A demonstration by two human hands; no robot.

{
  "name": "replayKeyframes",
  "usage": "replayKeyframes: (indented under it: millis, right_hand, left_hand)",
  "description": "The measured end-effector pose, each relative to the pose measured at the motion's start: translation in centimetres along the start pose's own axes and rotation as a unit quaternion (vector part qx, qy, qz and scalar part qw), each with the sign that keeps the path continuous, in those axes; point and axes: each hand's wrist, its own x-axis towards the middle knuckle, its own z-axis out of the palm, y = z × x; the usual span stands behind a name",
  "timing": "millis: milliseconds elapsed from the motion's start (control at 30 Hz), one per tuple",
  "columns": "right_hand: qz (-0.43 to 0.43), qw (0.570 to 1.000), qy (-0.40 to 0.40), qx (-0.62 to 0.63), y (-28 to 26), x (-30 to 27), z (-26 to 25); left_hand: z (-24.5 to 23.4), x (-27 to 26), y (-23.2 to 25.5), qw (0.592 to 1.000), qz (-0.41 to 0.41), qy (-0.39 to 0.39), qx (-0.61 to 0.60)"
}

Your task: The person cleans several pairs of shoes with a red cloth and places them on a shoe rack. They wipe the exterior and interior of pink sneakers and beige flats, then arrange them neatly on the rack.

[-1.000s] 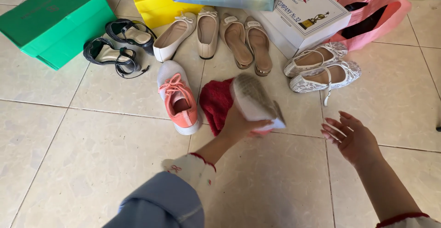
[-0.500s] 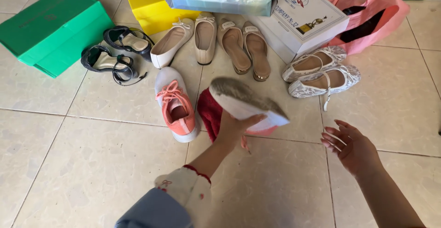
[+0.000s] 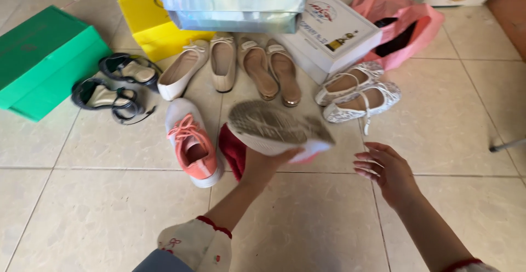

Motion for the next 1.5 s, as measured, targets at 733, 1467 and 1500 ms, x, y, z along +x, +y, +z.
replayKeyframes:
  millis: [733, 1467, 1500]
  right_hand:
    - [-0.574, 0.635, 0.119, -0.503, -1.9, -11.8, 3.8]
    - [-0.247, 0.831, 0.38, -0.324, 11.3, -19.1, -19.0]
    - [-0.205, 0.836, 0.408, -0.304, 11.6, -19.0, -19.0]
  left_hand:
    - [13.5, -1.1, 2.8, 0.98, -0.116, 0.096, -0.132]
    - [26.6, -14.9, -14.5, 0.907, -0.16, -0.368, 0.131]
    - [26.1, -15.2, -15.2, 0.903, -0.16, -0.363, 0.167]
